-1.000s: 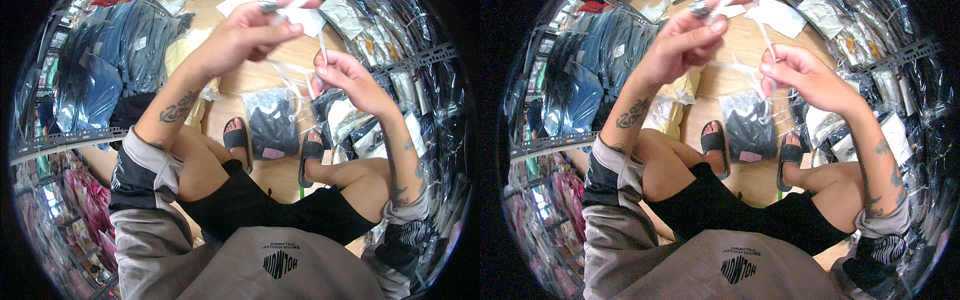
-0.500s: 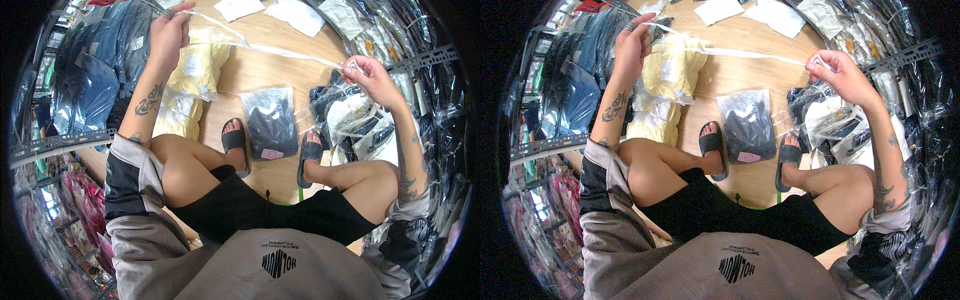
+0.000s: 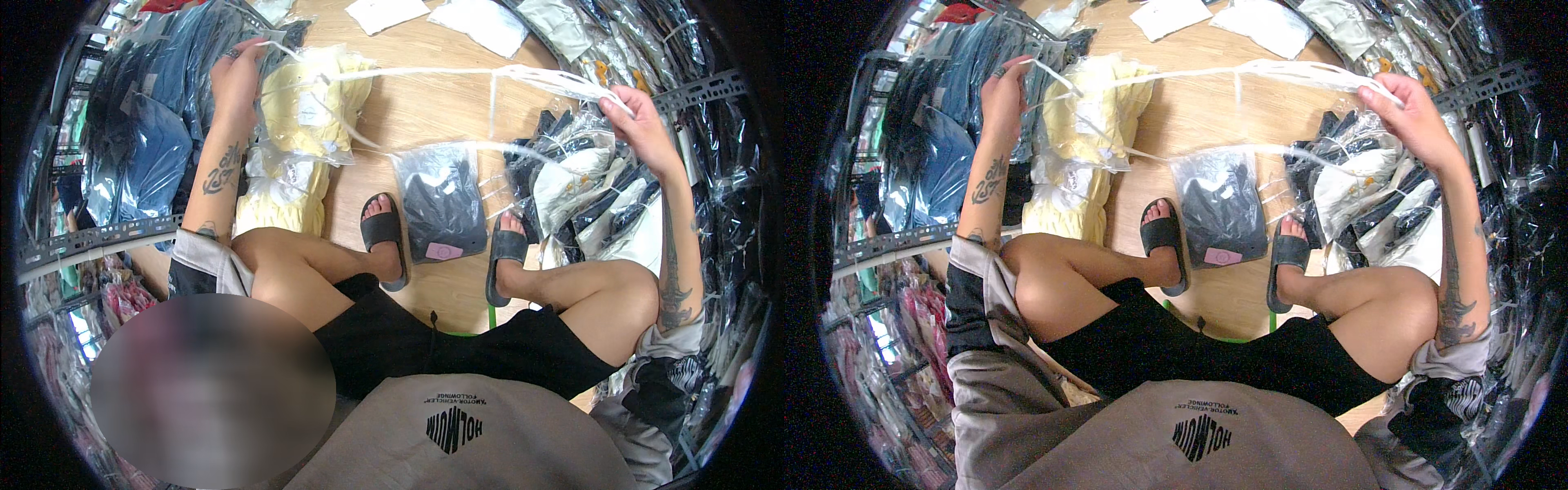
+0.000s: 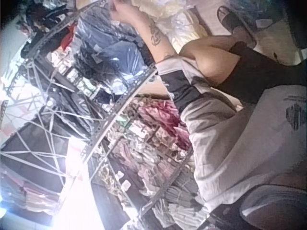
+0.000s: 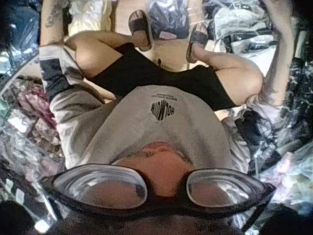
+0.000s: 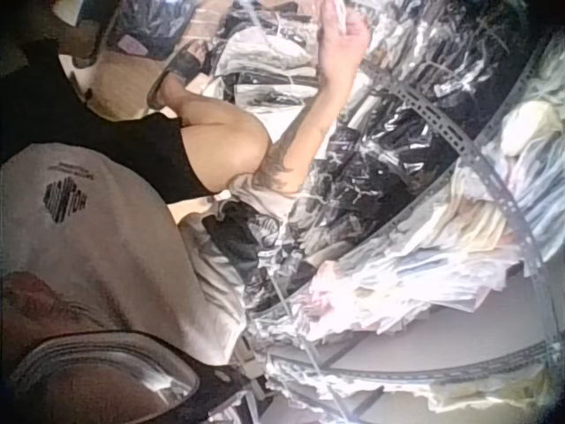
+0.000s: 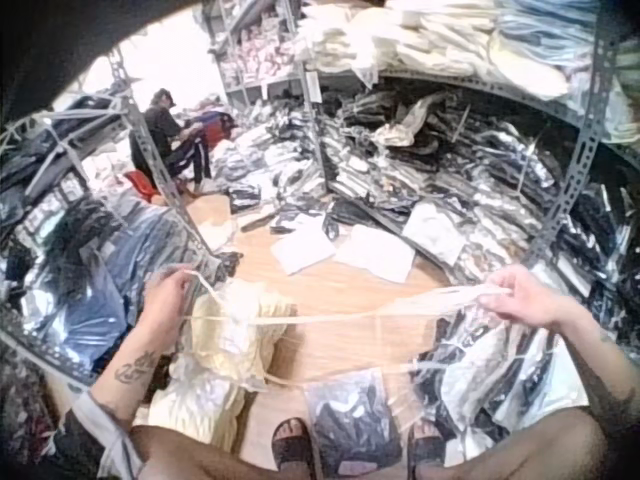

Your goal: The person sits on the floor in a stockroom and ties a white elastic band around a bundle of packaged clothing. They repeatedly wrap and knot the band to secure the bundle.

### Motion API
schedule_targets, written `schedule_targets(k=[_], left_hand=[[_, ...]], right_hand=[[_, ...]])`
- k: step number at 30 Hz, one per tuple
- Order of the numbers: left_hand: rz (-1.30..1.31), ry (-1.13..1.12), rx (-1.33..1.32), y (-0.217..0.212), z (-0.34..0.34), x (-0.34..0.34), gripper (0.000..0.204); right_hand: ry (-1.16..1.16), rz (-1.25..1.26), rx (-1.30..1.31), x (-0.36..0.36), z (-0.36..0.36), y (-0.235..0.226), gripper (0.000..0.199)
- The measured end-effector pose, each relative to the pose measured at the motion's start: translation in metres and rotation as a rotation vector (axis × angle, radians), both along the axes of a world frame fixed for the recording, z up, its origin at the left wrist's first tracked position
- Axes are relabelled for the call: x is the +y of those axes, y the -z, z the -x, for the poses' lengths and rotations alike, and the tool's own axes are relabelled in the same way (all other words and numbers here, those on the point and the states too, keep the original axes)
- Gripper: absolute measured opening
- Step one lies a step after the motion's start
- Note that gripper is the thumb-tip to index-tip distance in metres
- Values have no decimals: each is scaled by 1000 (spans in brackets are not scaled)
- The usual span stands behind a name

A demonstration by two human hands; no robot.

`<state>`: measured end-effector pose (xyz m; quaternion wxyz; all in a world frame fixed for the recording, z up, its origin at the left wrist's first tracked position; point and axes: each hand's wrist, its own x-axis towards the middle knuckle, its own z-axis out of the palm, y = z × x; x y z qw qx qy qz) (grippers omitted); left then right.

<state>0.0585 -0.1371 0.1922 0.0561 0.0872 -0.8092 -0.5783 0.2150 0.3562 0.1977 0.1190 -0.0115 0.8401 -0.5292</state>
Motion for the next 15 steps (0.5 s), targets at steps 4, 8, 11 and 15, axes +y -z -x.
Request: schedule_targets(k=[4,8,11,15], left_hand=[[147,51,-140,10,5,-16,32],[523,106,-213,38,21,-30,50],[958,126,174,22,-1,8,56],[160,800,386,-23,-52,92,55]], right_hand=[[50,221,9,-8,-9,-15,26],[-61,483,-3,-22,-15,-33,25],[-71,467,32,-34,-19,-48,30],[-111,182,121,-60,-26,-61,32]])
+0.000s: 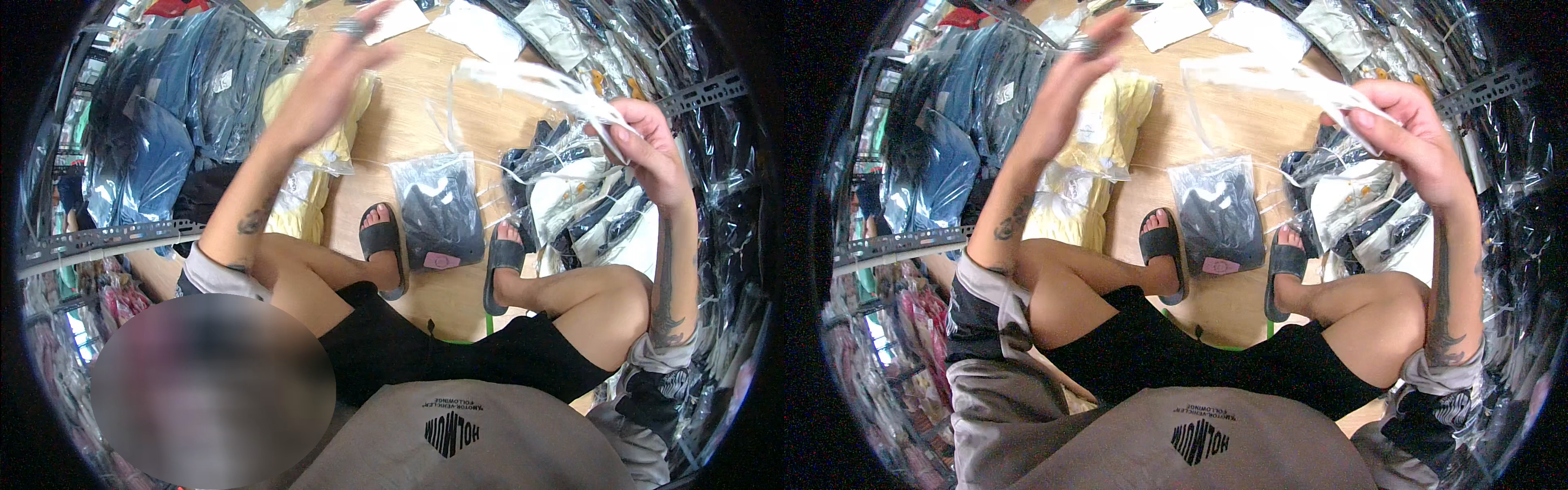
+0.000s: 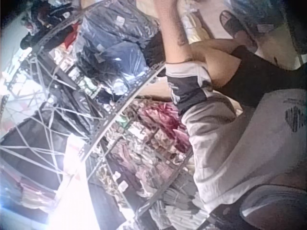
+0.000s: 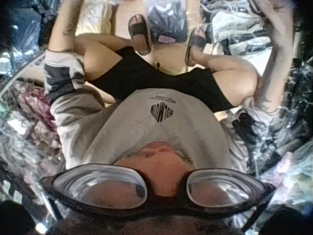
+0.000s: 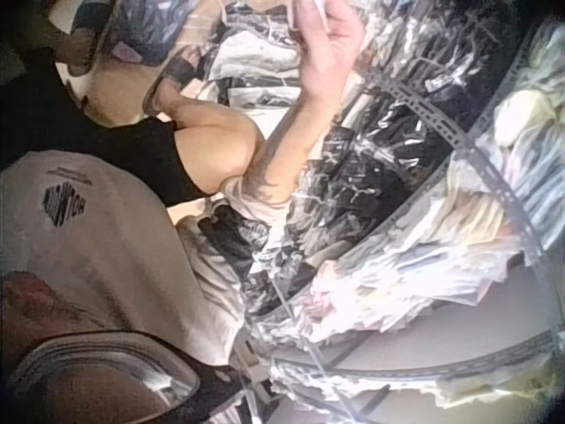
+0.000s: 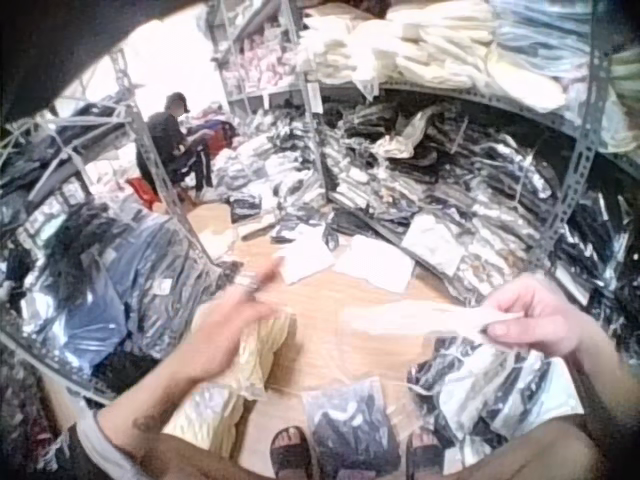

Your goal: The person sits on the floor in a stockroom and ties a white elastic band around a bundle of packaged clothing. They repeatedly wrap and knot the band to secure the bundle.

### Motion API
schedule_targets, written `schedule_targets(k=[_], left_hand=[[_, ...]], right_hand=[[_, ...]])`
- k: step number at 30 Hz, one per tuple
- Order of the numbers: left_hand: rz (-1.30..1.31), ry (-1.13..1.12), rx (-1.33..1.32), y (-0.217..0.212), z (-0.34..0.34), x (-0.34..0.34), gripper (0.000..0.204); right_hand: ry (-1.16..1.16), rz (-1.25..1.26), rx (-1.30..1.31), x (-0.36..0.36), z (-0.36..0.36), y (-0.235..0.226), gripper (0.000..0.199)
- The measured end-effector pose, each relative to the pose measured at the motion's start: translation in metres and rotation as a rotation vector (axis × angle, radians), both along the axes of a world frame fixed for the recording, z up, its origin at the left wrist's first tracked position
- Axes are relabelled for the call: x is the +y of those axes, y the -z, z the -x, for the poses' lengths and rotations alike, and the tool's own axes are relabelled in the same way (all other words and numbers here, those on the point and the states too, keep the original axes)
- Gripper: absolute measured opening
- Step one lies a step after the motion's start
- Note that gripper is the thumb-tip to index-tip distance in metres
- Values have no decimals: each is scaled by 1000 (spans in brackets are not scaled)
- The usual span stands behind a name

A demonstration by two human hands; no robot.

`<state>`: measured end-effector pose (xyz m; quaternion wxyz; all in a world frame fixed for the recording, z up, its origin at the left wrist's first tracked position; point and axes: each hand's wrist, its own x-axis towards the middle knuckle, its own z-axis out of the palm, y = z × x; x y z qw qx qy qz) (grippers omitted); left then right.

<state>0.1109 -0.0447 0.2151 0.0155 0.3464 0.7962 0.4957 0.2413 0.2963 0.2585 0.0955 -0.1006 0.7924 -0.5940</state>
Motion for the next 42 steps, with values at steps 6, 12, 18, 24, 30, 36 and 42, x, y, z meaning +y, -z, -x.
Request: schedule_targets(k=[6,12,18,24,30,36,42], left_hand=[[7,451,-519,9,-43,66,32],[-153,401,-697,-17,-35,53,23],[-178,264,-531,-20,-33,37,20],[-40,217,-445,-18,-26,24,19],[89,200,-416,-16,-18,11,25],[191,204,-353,-12,-20,6,26],[161,225,-425,-22,-25,9,30]], right_hand=[[20,-19,67,-21,9,10,31],[244,-85,135,20,15,10,32],[329,-16,-47,26,6,6,29],[163,-118,131,29,9,6,30],[192,-55,49,34,10,11,25],[157,-328,-1,23,4,1,21],[245,-189,160,28,11,8,23]])
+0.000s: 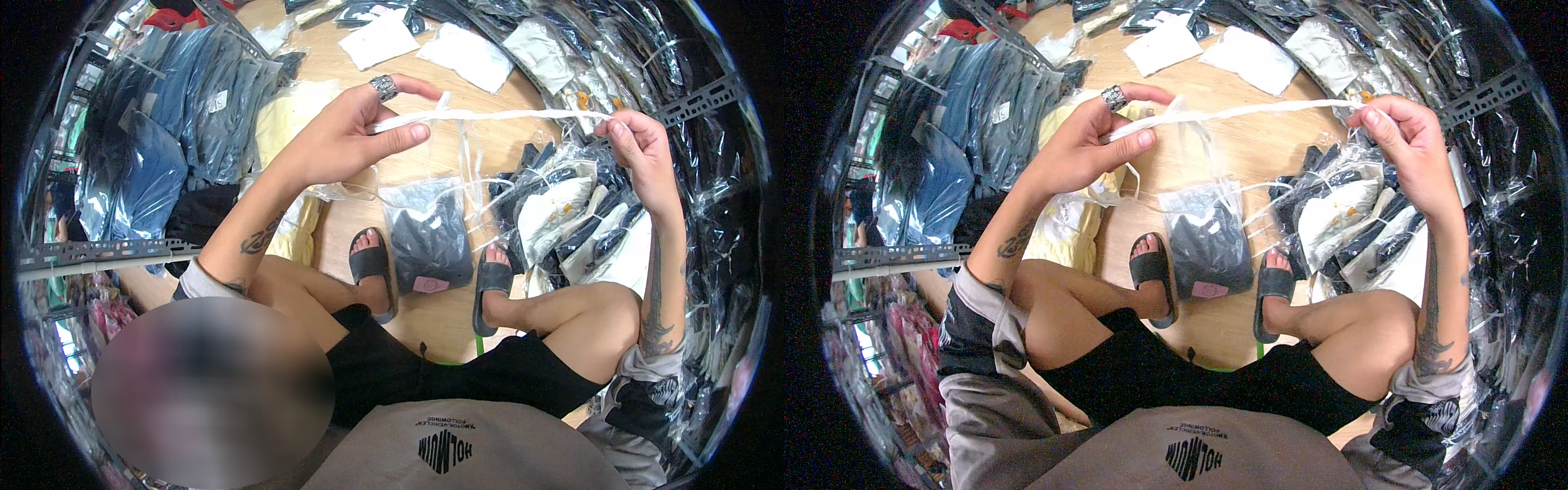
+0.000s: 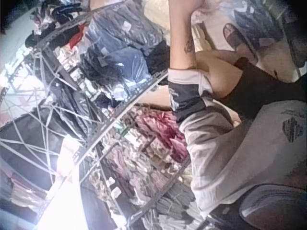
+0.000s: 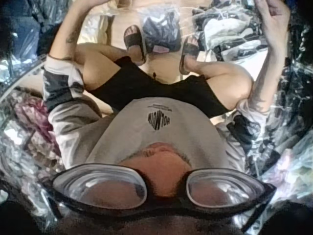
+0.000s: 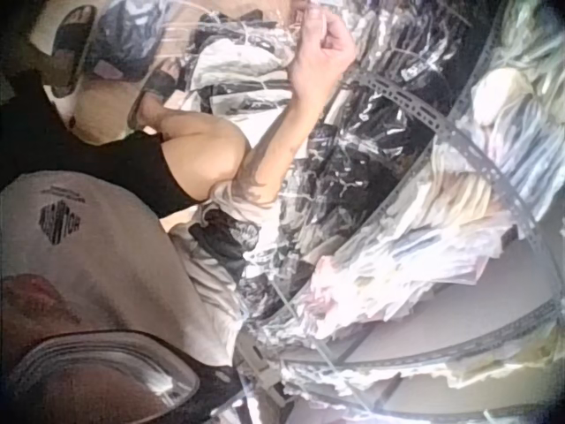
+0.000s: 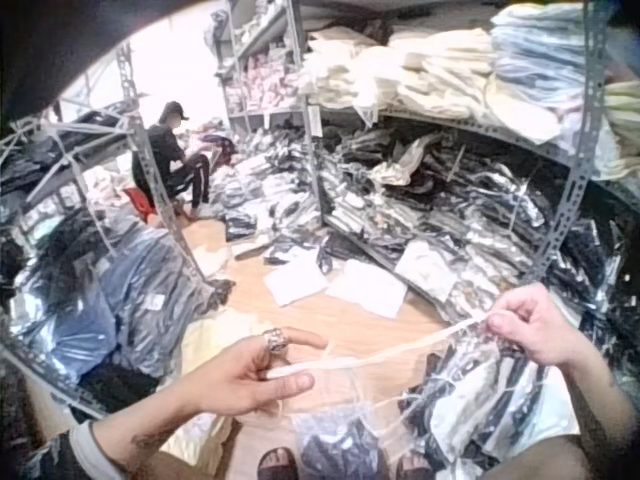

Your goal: The person sits on the floor in a stockroom and ties a white elastic band around a bundle of packaged clothing. They repeatedly wrap and knot the band to secure the bundle.

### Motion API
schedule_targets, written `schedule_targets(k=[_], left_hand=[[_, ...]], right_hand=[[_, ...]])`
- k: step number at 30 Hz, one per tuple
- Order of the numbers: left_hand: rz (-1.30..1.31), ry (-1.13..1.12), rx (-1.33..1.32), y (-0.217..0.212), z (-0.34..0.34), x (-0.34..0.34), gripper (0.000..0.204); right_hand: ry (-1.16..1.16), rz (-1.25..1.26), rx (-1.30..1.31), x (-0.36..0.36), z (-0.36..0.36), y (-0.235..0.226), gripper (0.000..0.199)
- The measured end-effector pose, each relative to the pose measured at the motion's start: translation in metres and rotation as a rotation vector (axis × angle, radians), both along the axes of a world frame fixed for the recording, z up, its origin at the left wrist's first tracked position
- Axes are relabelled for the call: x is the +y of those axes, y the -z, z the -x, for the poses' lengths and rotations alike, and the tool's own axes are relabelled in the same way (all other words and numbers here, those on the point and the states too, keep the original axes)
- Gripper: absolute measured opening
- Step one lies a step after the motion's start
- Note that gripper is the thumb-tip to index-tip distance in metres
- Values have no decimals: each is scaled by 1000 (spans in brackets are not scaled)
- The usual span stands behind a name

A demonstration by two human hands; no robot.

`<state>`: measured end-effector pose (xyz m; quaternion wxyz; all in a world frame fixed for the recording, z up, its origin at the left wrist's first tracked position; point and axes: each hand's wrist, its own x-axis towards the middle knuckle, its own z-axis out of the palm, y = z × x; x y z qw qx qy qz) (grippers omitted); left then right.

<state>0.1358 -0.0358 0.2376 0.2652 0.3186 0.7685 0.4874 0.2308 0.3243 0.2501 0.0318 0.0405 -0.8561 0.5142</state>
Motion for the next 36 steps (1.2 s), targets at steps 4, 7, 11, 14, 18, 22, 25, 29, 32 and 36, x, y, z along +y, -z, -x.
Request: schedule_targets(k=[4,7,11,14,18,22,25,29,32,36], left_hand=[[-29,85,-38,-3,-3,3,30],[-47,124,-111,-2,-4,6,33],[-120,117,-128,6,4,-1,34],[-113,50,-36,7,13,-10,32],[-185,15,-35,12,16,-13,25],[-212,156,-173,11,11,-2,25],[-212,187,-178,0,-4,8,27],[-184,180,-270,-9,-17,12,26],[-317,212,-273,-5,-24,23,26],[-387,227,-290,-11,-35,25,27]], right_hand=[[96,110,17,0,1,4,24],[130,92,34,1,0,3,23],[135,78,75,14,-1,1,21],[240,11,91,18,0,0,22],[326,-20,73,20,6,6,23],[410,-154,138,25,12,21,26],[530,-429,450,-13,11,5,28],[9,-78,170,-72,-21,-25,27],[-221,-219,104,-118,-33,-42,36],[-127,159,-33,-129,-31,-29,28]])
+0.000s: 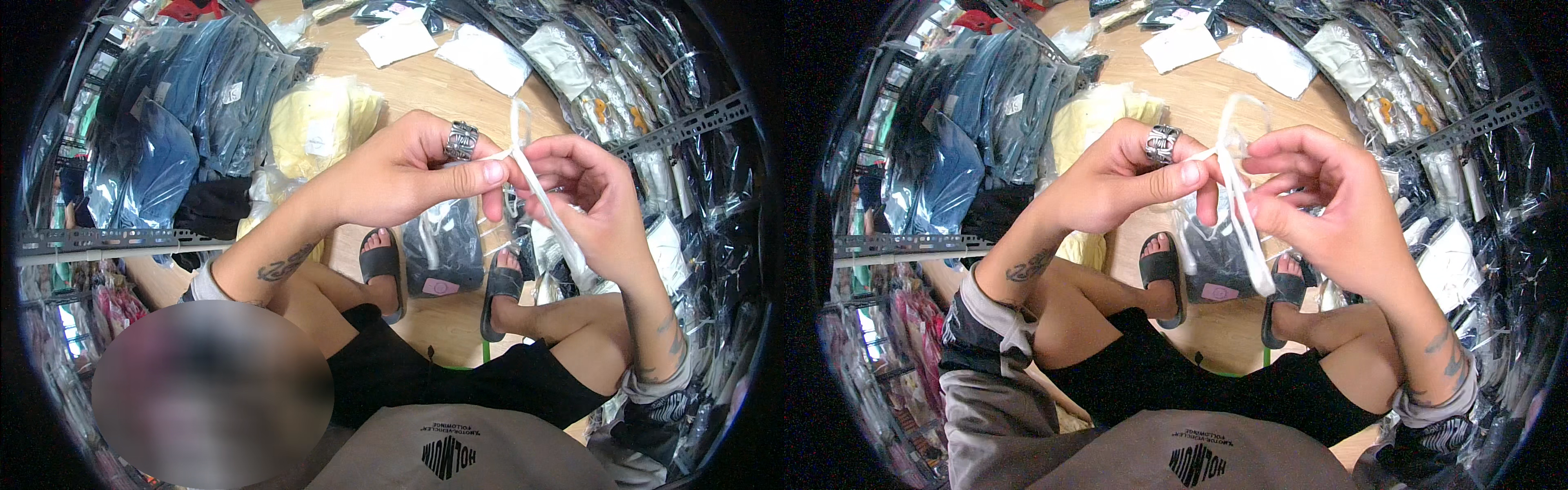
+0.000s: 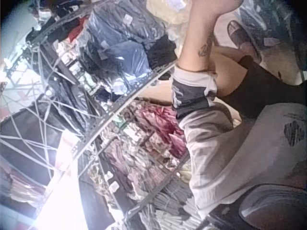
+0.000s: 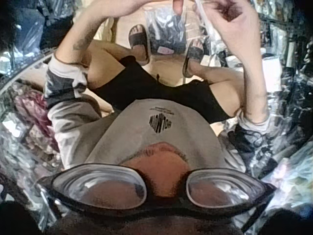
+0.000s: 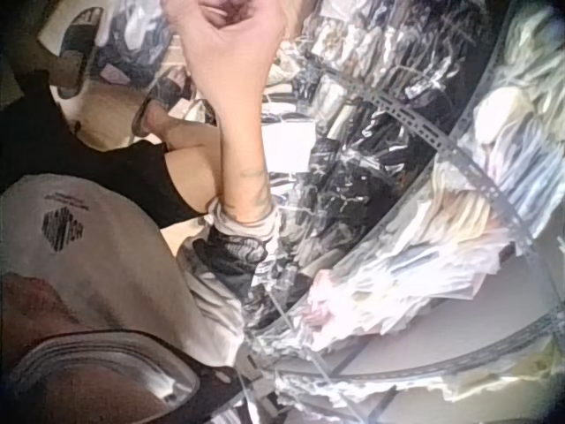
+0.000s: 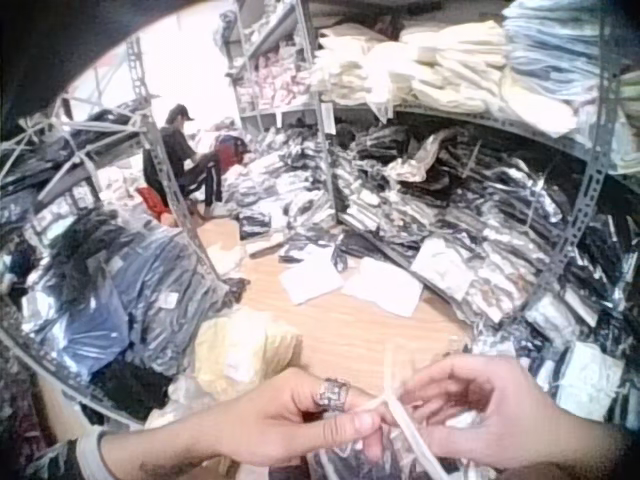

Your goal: The person sits on the floor in a stockroom and ties a white elastic band around a bundle of packaged clothing. They repeatedly wrap and knot the band to secure the bundle.

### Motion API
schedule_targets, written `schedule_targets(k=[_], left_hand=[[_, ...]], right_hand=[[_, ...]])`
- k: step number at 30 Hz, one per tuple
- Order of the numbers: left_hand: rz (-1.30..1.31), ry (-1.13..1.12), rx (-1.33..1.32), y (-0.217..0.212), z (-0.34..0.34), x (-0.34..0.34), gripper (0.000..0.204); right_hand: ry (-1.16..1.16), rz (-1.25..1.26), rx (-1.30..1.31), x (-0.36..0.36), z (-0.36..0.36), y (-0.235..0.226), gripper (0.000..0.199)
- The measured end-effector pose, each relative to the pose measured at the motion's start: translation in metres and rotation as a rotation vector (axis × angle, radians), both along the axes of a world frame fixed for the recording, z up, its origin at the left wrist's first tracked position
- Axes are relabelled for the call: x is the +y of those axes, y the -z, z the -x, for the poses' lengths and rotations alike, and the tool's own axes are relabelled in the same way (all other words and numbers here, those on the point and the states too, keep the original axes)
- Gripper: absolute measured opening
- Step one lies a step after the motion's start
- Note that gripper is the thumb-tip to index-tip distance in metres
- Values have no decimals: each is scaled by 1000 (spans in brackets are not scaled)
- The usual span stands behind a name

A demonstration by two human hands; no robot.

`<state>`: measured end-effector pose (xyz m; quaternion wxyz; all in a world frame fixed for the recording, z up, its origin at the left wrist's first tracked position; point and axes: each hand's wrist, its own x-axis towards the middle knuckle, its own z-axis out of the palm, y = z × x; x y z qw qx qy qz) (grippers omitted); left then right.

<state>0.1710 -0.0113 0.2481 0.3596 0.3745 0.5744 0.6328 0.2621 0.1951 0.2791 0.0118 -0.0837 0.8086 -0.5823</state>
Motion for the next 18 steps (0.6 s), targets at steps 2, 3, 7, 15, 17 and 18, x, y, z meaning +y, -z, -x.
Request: schedule_targets(k=[2,3,7,15,17,18], left_hand=[[-7,21,8,5,1,0,27],[36,3,18,4,0,-1,27],[175,-84,143,-5,-5,-1,22],[276,-86,534,-3,-7,2,15],[280,-92,512,-6,-8,5,15],[294,-91,473,-6,-8,4,16]], right_hand=[[-11,233,-134,-2,1,4,24],[-24,279,-172,-4,1,7,22],[-156,538,-241,12,3,32,23],[-8,375,-330,1,3,22,26],[16,376,-293,4,7,37,27],[47,351,-246,6,7,34,24]])
